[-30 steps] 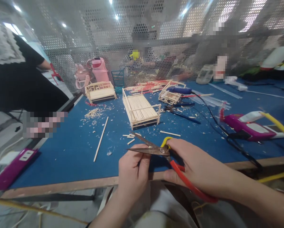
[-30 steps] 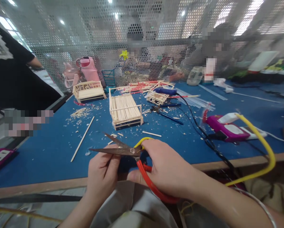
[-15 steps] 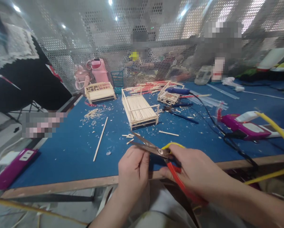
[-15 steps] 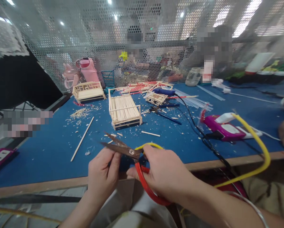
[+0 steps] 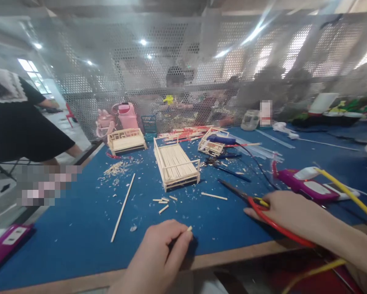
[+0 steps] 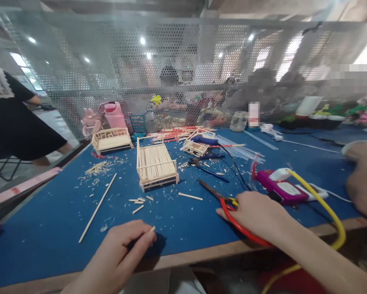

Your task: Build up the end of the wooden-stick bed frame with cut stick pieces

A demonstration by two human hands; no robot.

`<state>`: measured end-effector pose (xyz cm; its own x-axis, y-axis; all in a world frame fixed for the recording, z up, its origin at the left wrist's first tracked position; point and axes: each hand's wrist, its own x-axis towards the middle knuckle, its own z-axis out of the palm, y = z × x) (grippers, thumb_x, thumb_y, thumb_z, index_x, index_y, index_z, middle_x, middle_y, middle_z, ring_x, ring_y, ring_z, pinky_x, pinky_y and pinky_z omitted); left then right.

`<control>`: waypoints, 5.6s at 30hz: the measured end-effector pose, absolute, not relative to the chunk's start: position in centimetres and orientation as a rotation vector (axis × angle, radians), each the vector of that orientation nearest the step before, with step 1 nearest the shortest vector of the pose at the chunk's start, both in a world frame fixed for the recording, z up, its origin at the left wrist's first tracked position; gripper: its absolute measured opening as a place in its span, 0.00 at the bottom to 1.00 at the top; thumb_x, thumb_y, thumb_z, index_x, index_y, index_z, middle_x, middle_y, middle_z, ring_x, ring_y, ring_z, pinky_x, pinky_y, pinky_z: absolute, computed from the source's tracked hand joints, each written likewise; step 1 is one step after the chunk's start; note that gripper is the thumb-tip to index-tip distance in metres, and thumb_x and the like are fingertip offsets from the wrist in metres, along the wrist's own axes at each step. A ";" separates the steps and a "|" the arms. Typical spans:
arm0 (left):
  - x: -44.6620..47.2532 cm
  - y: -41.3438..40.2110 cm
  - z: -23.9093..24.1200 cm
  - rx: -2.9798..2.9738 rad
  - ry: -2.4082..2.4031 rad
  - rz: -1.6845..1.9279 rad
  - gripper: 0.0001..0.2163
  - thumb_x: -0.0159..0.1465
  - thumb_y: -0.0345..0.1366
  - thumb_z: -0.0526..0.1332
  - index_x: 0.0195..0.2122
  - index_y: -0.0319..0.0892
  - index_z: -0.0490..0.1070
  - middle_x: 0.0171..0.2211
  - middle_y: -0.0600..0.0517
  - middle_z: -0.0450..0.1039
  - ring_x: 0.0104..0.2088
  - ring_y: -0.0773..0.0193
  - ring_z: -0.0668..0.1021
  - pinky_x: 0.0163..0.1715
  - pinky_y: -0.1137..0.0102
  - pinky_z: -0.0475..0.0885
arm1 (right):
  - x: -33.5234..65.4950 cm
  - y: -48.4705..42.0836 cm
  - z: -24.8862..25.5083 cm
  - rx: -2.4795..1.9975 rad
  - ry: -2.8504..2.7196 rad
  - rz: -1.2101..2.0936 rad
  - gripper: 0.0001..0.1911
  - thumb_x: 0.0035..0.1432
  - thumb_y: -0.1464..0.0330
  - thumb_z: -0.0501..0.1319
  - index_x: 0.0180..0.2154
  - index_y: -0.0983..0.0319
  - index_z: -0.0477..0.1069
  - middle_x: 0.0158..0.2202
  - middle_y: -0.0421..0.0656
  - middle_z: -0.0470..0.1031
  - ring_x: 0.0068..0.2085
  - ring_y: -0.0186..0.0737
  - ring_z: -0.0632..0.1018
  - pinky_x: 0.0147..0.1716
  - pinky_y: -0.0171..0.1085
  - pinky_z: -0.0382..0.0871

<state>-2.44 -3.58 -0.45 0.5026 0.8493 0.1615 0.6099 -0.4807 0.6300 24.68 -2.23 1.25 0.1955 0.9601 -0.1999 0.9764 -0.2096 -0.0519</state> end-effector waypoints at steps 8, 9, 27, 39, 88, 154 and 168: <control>-4.4 -0.3 1.6 2.383 1.310 0.361 0.17 0.66 0.38 0.49 0.22 0.40 0.65 0.22 0.55 0.68 0.24 0.69 0.68 0.26 0.74 0.60 | 21.7 3.3 5.3 1.893 2.329 0.008 0.18 0.52 0.57 0.60 0.17 0.60 0.72 0.18 0.46 0.75 0.22 0.44 0.75 0.17 0.36 0.58; -4.5 0.0 1.8 2.401 1.313 0.363 0.17 0.66 0.38 0.49 0.22 0.40 0.65 0.21 0.55 0.68 0.23 0.69 0.67 0.25 0.74 0.59 | 20.8 3.2 5.4 1.795 2.549 0.002 0.14 0.54 0.59 0.59 0.23 0.59 0.76 0.22 0.44 0.78 0.25 0.44 0.77 0.20 0.36 0.61; -4.6 3.8 3.5 2.469 1.220 0.291 0.12 0.64 0.40 0.54 0.27 0.42 0.71 0.22 0.55 0.70 0.23 0.67 0.70 0.24 0.73 0.60 | 15.3 5.4 3.3 0.986 3.497 -0.277 0.08 0.58 0.73 0.57 0.30 0.63 0.74 0.27 0.40 0.76 0.31 0.34 0.74 0.32 0.32 0.64; -3.9 7.7 2.2 2.105 1.434 0.516 0.11 0.51 0.41 0.65 0.33 0.41 0.72 0.28 0.54 0.70 0.28 0.64 0.70 0.29 0.69 0.63 | 13.3 6.2 -1.3 1.852 3.610 -0.130 0.07 0.58 0.73 0.58 0.32 0.61 0.76 0.32 0.42 0.81 0.34 0.37 0.79 0.36 0.34 0.70; -3.5 6.9 1.3 2.018 1.453 0.876 0.08 0.57 0.39 0.60 0.26 0.41 0.73 0.31 0.50 0.78 0.32 0.62 0.77 0.35 0.67 0.70 | 27.0 -1.0 -2.8 2.016 2.869 0.282 0.21 0.59 0.60 0.50 0.49 0.56 0.73 0.50 0.48 0.75 0.49 0.56 0.76 0.43 0.54 0.74; -4.1 6.6 0.0 2.131 1.309 0.920 0.07 0.58 0.37 0.60 0.32 0.40 0.73 0.26 0.53 0.71 0.27 0.67 0.72 0.26 0.72 0.68 | 12.9 5.8 -0.6 2.118 3.241 -1.112 0.08 0.55 0.69 0.58 0.27 0.64 0.75 0.15 0.35 0.69 0.18 0.29 0.67 0.19 0.29 0.60; -3.7 6.3 0.5 2.133 1.322 1.022 0.06 0.57 0.35 0.61 0.25 0.41 0.74 0.25 0.53 0.73 0.27 0.67 0.73 0.28 0.73 0.68 | 13.3 5.8 -0.4 2.050 3.293 -1.049 0.11 0.55 0.70 0.56 0.30 0.63 0.78 0.21 0.38 0.76 0.21 0.32 0.72 0.21 0.30 0.63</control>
<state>-3.72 6.27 0.53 0.2745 0.8908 0.3621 0.5752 -0.4539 0.6805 13.26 5.80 -0.36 -0.2127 0.8862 0.4115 0.4847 0.4614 -0.7431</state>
